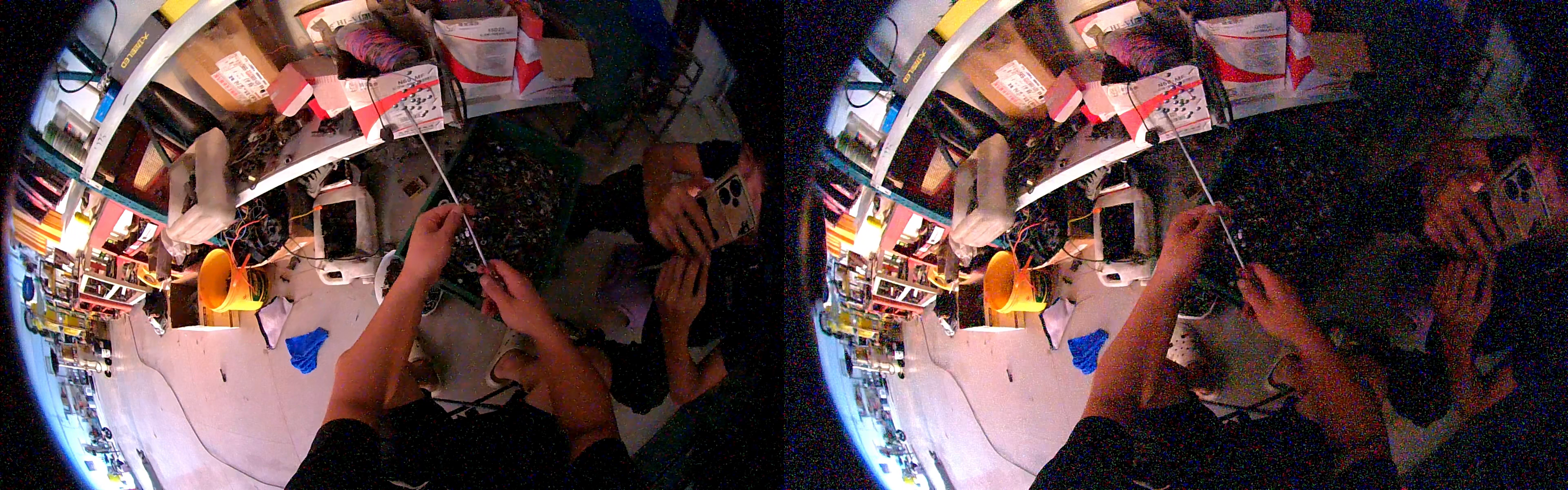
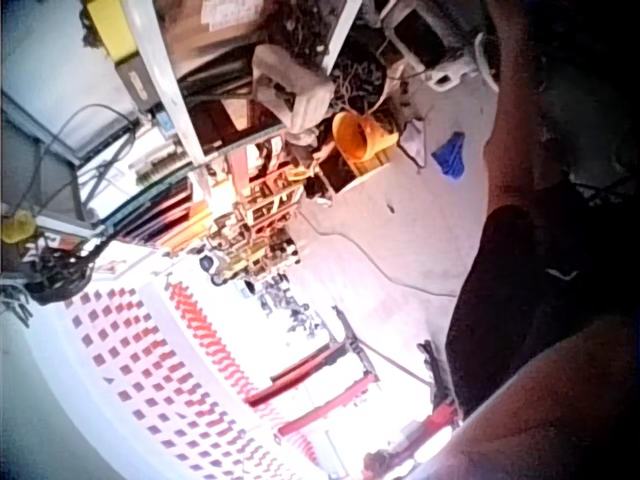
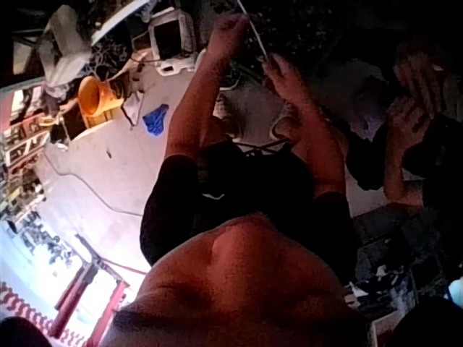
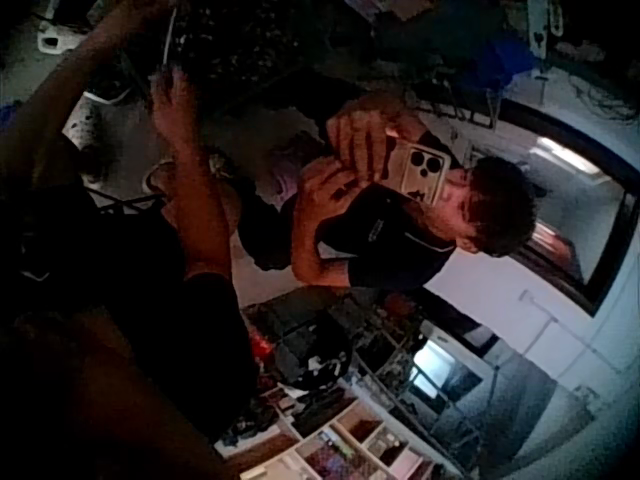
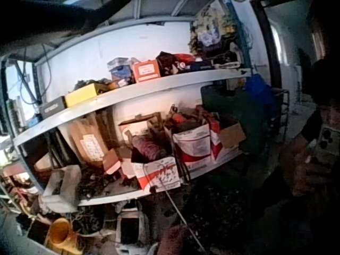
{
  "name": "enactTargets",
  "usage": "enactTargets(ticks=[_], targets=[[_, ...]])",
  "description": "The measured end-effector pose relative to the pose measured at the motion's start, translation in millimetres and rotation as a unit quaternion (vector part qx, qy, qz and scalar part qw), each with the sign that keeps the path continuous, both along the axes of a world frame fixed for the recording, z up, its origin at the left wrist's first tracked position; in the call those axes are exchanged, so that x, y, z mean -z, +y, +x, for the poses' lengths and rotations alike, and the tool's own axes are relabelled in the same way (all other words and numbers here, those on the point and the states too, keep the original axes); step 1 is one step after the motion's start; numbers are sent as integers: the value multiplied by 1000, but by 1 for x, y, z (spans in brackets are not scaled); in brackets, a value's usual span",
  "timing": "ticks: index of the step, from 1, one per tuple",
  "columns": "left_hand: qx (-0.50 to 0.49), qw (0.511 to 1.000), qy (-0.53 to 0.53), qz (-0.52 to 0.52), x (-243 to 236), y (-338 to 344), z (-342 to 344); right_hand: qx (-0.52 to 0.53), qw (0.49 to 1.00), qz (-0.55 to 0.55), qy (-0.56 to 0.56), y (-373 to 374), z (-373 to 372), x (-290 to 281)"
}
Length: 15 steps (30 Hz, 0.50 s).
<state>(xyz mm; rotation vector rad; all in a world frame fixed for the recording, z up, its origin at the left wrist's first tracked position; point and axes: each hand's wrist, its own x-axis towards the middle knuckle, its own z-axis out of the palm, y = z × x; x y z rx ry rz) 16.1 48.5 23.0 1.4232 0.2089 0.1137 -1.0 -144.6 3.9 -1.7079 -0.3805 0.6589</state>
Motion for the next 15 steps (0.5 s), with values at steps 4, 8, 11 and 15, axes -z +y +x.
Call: enactTargets(ticks=[4, 8, 11, 15], targets=[[-1, 998, -23, 52, 3, -6, 2, 35, 997, 20, 60, 10, -2, 2], [-26, 1000, -4, -15, 1, -12, 4, 37, 997, 25, 59, 22, 0, -1], [-37, 999, 5, -22, -3, -12, 4, 38, 998, 24, 48, 25, 3, 3], [-32, 999, -5, -12, 3, -5, 5, 37, 997, 29, 58, 29, 3, 9]])
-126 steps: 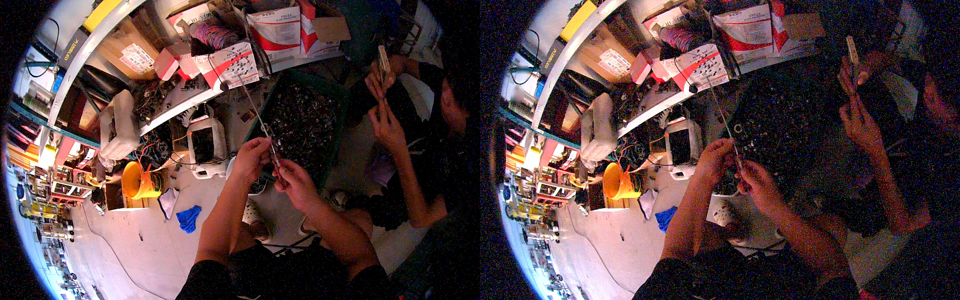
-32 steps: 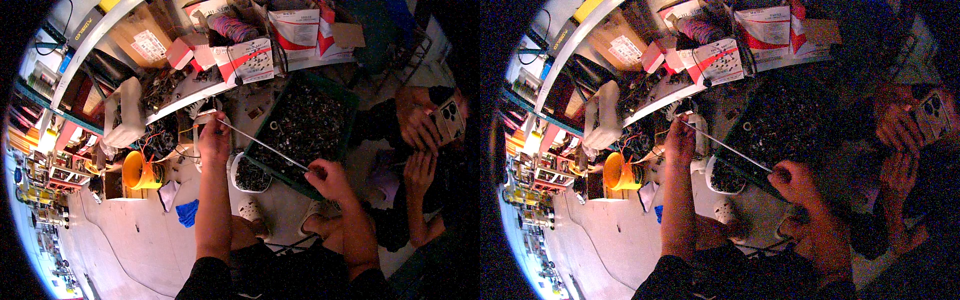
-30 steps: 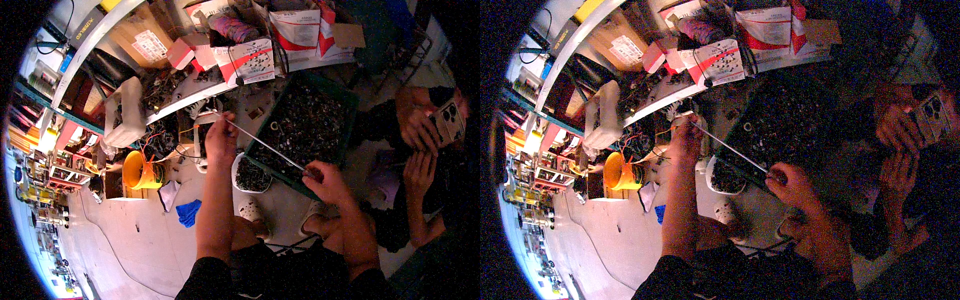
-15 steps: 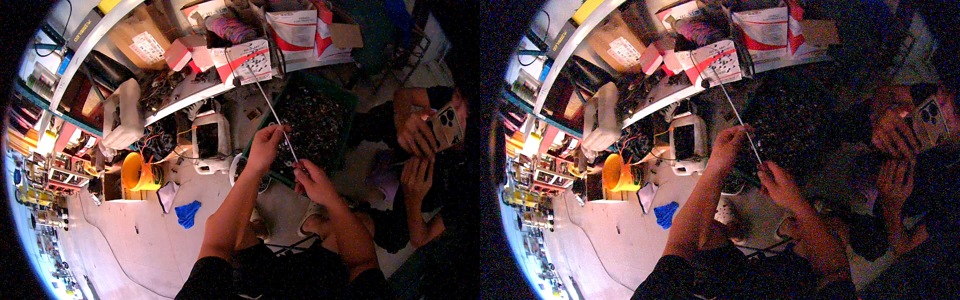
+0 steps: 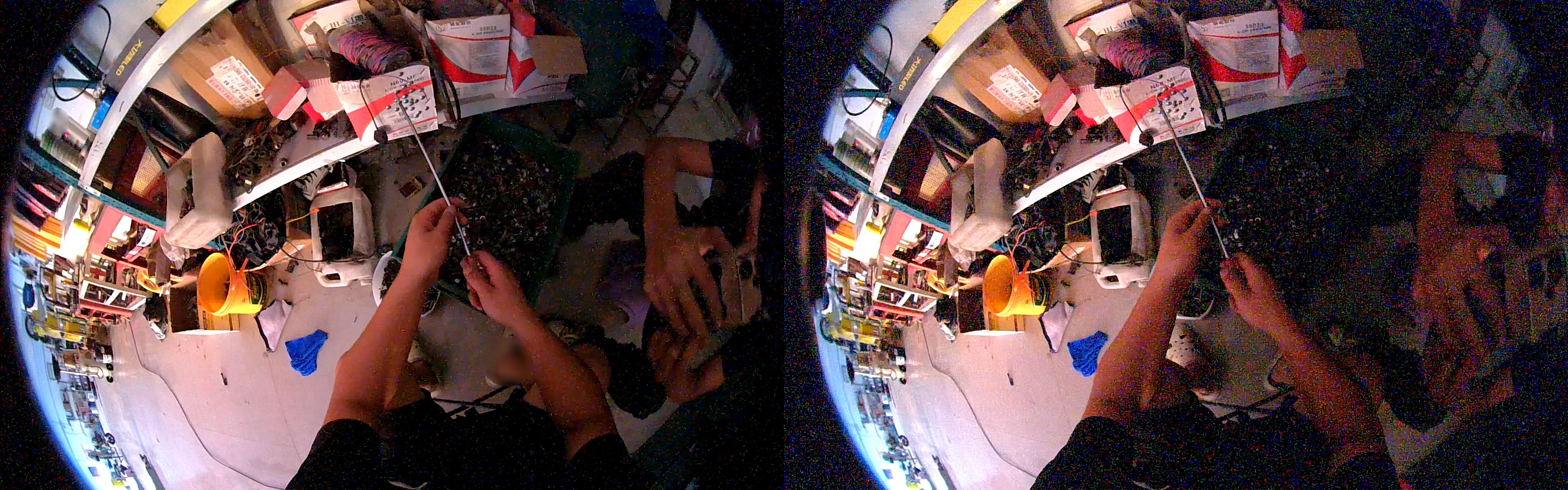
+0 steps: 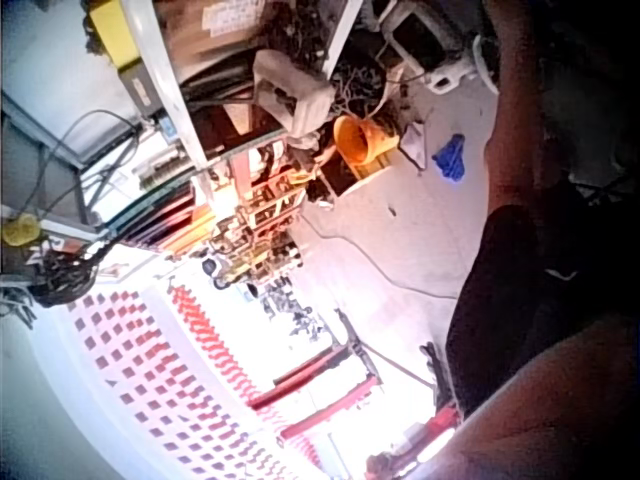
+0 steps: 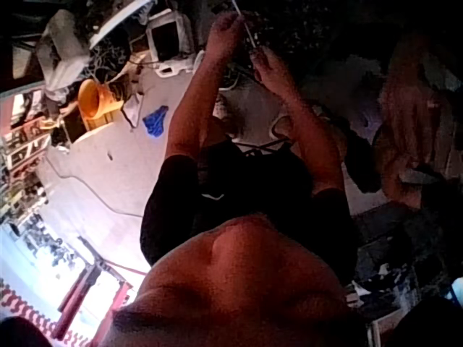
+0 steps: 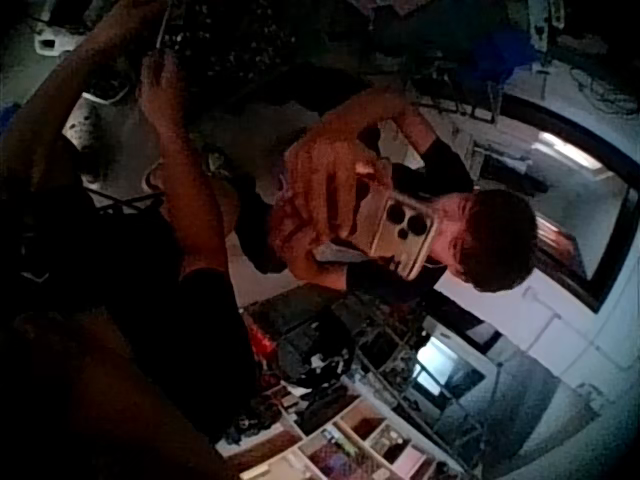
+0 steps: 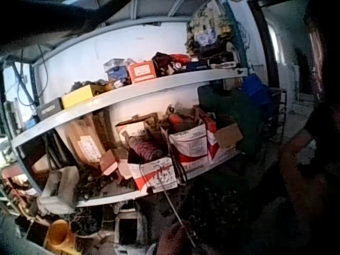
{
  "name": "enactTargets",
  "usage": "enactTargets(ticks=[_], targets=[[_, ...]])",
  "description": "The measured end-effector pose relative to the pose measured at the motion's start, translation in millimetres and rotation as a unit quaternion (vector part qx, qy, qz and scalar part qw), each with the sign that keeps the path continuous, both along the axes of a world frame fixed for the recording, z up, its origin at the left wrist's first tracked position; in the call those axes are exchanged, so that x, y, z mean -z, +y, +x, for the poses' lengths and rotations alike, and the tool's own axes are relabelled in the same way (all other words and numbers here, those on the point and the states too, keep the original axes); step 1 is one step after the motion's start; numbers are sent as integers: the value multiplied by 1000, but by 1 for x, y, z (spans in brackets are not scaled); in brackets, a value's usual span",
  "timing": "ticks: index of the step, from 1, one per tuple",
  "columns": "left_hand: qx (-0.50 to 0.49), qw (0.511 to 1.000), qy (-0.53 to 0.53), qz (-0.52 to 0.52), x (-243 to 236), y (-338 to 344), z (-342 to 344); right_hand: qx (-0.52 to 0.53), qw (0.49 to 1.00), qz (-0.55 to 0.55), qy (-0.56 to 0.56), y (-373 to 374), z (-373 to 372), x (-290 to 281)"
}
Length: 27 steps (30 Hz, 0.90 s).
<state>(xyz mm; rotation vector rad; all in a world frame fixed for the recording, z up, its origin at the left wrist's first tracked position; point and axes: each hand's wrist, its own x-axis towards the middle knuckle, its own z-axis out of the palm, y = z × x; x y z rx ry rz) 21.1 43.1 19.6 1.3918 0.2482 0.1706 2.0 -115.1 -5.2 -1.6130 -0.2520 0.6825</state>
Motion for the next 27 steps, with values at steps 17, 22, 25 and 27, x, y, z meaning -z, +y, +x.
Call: enactTargets(ticks=[17, 22, 25, 27], targets=[[-24, 999, 17, -17, 3, 8, -2, -5, 1000, 13, -6, 2, 0, -5], [-41, 999, 21, -23, -7, 6, -1, -13, 1000, 7, -9, 3, -2, -13], [-68, 997, 10, -37, -9, 5, -2, -19, 999, 28, -24, 2, -9, -18], [-80, 996, -6, -33, -5, 5, -1, 7, 998, 29, -64, 1, -12, -5]])
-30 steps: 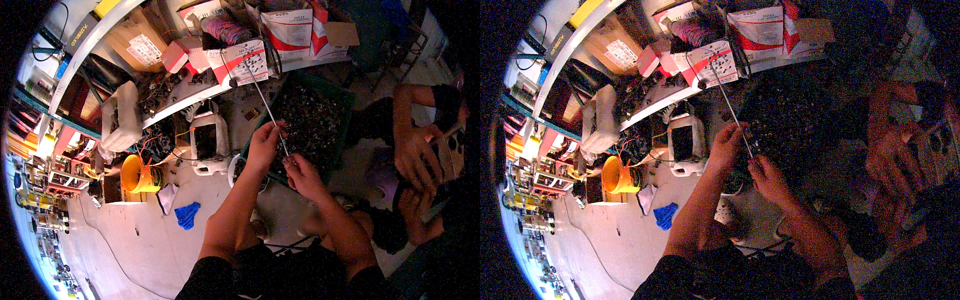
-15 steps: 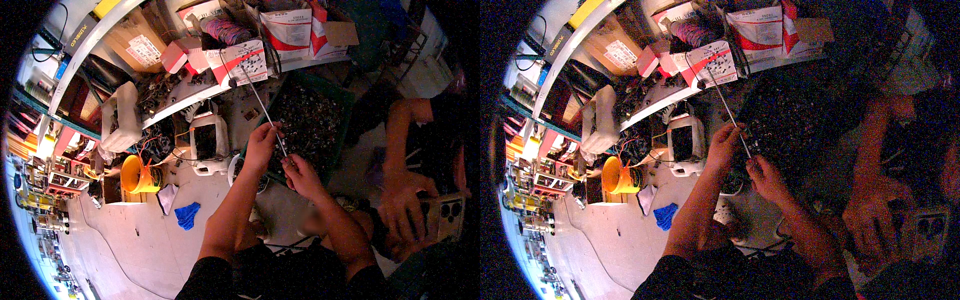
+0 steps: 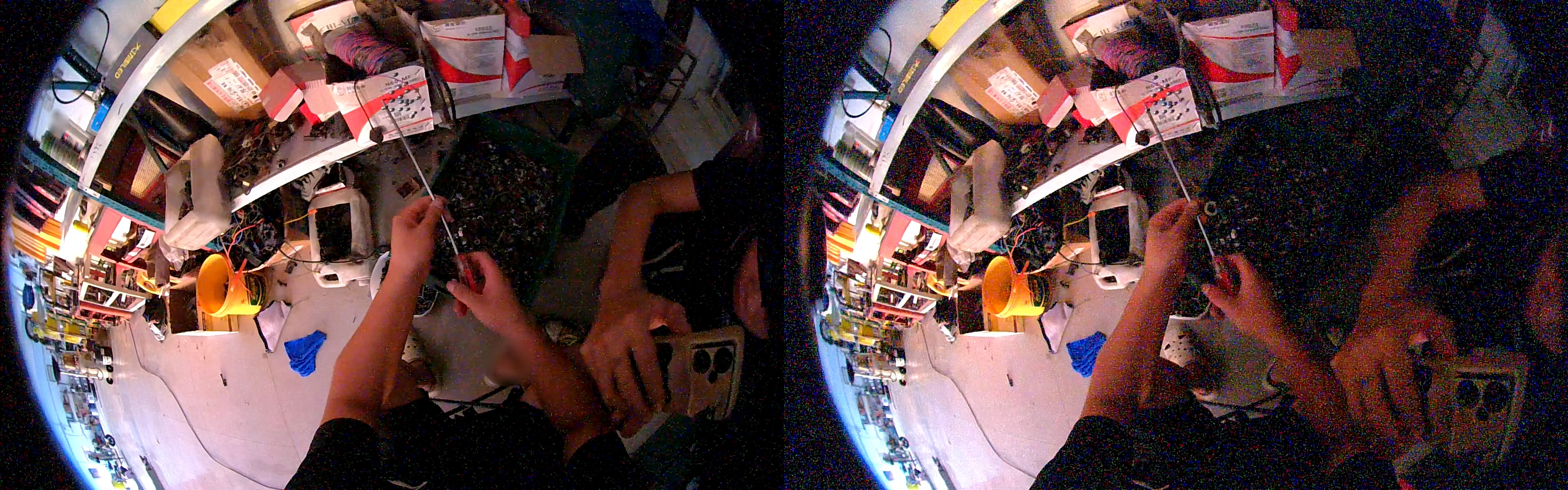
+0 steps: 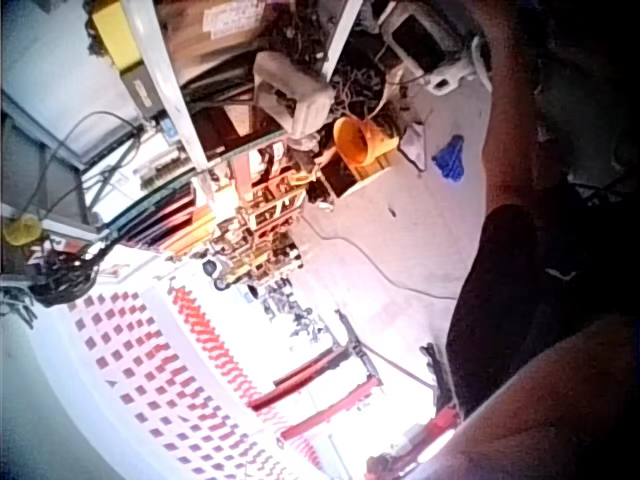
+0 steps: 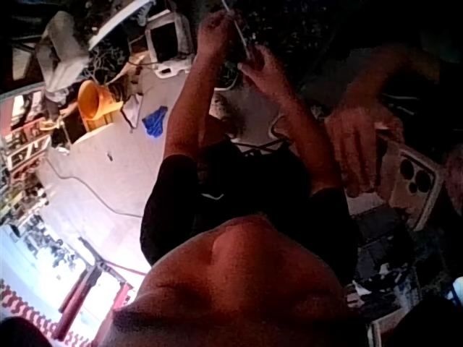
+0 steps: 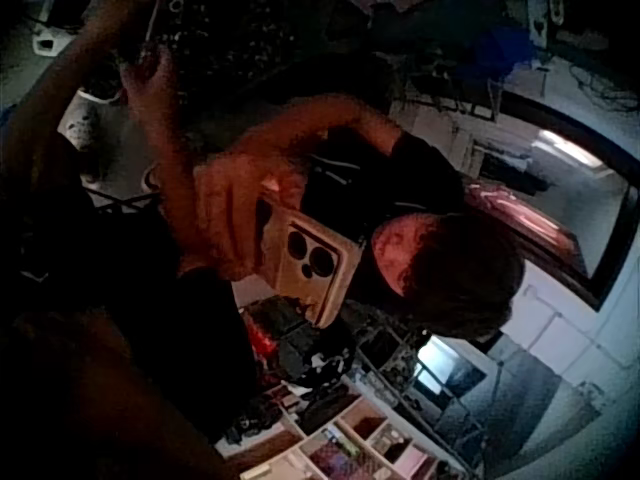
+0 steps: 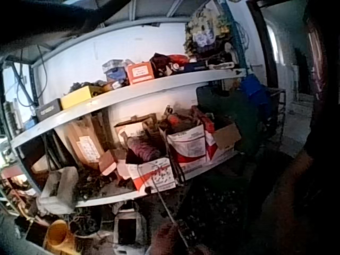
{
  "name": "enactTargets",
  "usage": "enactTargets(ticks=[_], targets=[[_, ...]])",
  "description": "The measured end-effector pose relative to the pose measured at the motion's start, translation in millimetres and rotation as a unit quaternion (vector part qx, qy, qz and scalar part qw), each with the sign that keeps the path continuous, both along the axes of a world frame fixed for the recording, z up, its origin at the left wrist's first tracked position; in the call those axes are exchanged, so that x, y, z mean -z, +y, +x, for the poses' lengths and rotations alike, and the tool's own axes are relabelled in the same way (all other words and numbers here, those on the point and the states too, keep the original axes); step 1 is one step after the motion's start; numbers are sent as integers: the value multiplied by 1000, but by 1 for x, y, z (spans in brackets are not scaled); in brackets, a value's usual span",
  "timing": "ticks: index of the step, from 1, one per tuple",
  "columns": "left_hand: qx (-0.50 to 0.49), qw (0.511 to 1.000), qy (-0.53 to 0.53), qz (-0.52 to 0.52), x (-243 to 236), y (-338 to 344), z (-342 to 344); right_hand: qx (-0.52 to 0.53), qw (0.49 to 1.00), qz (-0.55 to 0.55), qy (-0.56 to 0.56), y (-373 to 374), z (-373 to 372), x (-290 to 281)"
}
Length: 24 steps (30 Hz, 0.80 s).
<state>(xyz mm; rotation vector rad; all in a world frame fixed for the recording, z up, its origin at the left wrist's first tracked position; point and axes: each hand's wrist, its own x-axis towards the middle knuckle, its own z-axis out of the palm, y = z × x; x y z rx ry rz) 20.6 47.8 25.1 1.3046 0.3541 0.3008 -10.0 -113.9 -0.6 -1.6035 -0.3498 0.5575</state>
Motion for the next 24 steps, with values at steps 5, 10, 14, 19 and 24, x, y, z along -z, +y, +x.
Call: enactTargets(ticks=[5, 10, 14, 19, 24], targets=[[-23, 1000, 10, 4, 7, 7, 2, 18, 992, 64, 107, -1, -7, 3], [-18, 997, 51, 52, 2, 14, 0, -23, 991, 61, 118, -2, -6, 1], [31, 996, 85, -18, -8, 20, -7, -58, 966, 137, 212, -2, -8, 5], [137, 982, 121, -47, -20, 12, -29, -58, 915, 238, 320, 0, -11, 5], [223, 963, 68, -133, -10, 23, -41, -54, 859, 328, 389, 3, -13, 4]])
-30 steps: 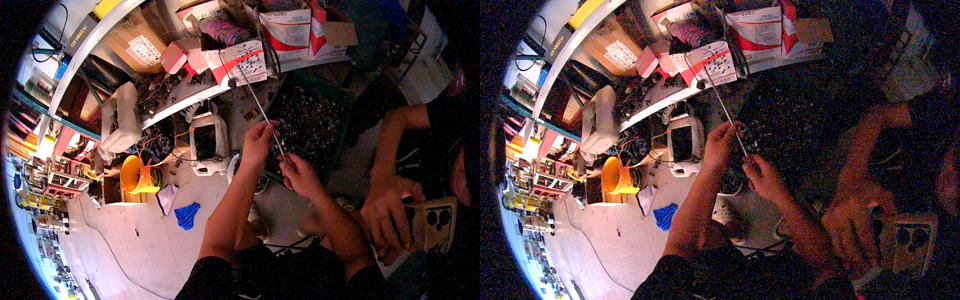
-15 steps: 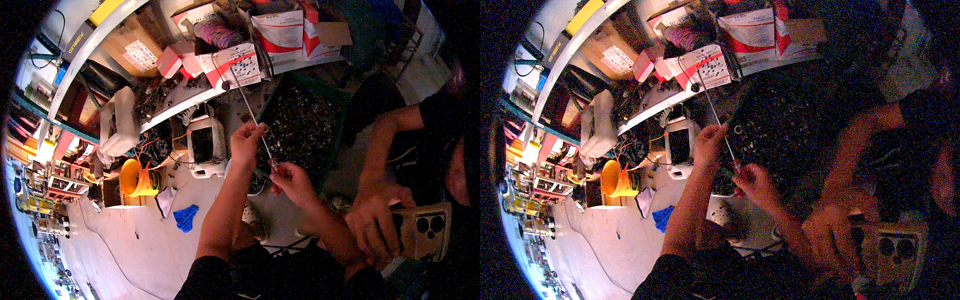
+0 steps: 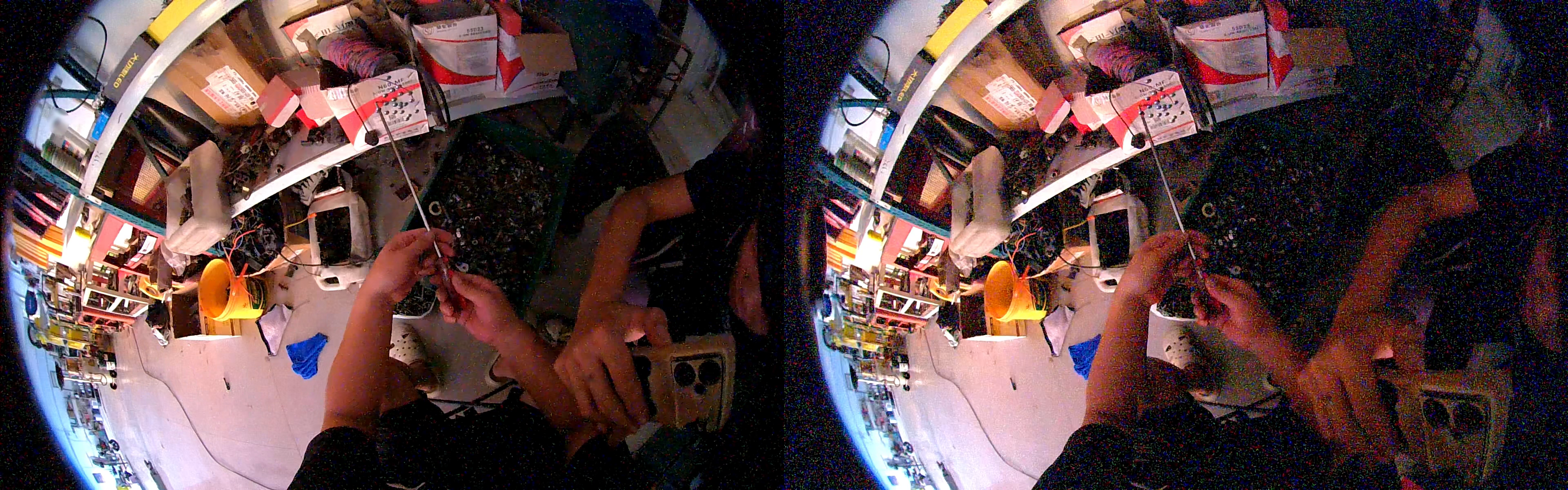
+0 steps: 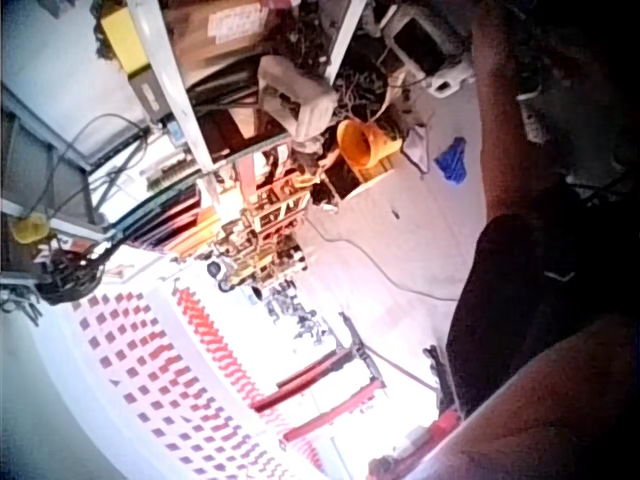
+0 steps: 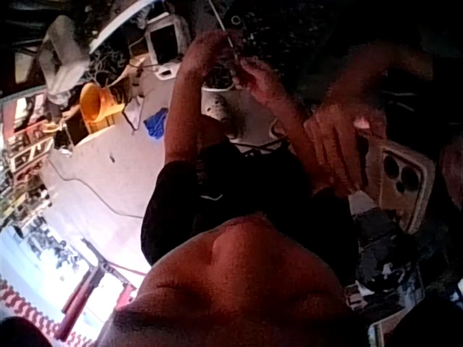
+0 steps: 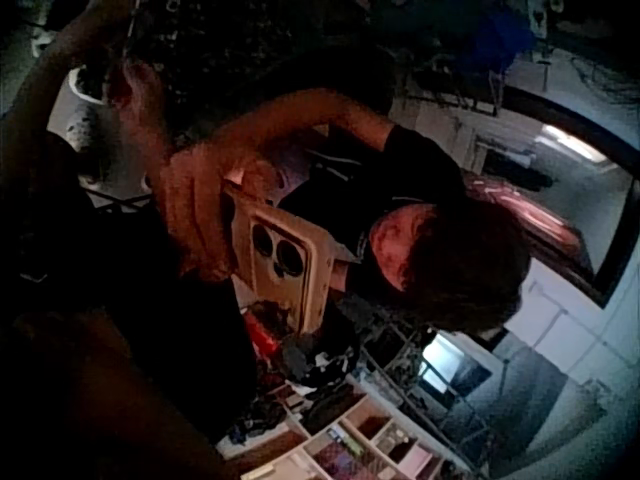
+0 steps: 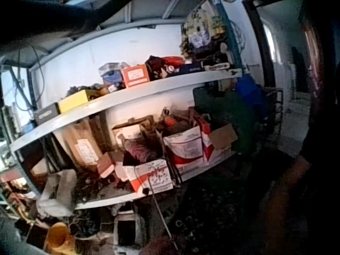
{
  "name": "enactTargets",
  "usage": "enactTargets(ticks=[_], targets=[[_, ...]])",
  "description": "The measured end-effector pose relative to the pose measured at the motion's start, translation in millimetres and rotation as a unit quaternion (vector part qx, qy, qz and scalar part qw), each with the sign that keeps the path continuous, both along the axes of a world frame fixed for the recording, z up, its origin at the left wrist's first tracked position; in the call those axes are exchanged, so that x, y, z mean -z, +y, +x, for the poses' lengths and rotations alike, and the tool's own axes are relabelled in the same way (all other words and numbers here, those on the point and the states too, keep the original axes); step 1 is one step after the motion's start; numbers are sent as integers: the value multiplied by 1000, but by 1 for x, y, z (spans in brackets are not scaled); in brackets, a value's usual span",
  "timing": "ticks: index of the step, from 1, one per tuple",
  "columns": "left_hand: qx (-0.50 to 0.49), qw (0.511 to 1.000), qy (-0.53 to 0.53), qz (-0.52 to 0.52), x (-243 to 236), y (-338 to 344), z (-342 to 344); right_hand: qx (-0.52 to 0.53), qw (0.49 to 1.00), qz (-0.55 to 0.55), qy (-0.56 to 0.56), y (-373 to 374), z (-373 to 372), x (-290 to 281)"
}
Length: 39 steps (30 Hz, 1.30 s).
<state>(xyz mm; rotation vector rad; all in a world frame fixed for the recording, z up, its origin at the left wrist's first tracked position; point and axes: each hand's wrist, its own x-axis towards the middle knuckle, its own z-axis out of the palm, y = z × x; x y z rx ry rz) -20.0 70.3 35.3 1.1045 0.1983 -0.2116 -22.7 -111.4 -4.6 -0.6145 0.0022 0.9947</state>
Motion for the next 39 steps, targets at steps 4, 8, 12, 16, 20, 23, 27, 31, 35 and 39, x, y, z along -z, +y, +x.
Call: enactTargets(ticks=[4, 8, 12, 16, 20, 23, 27, 31, 35, 39], targets=[[-33, 999, 18, -16, -2, -4, -1, -3, 999, 20, 28, 0, 0, 2], [-63, 997, 32, 6, 3, -10, 4, -16, 1000, 0, -6, -1, 7, 4], [-71, 993, 40, 83, 8, -11, 7, 24, 989, -102, -103, 1, 3, -26], [-107, 987, 52, 111, 9, -13, 7, 44, 980, -138, -133, 2, 2, -23], [-119, 990, 53, 54, 5, -12, 5, 16, 985, -119, -125, 2, 7, -10], [-87, 995, 40, 3, -5, -10, 4, 23, 991, -93, -92, 0, 6, 5], [-74, 996, 41, -8, -4, -11, 5, 21, 998, -40, -51, -5, 8, 7], [-95, 995, 18, 20, 10, -10, 3, -1, 1000, -16, -27, 1, 10, 1], [-129, 990, 36, 50, 6, -19, 8, -26, 997, -44, -61, 1, 12, 6], [-165, 981, 59, 81, 18, -16, 12, -18, 990, -76, -114, -2, 12, 1]])
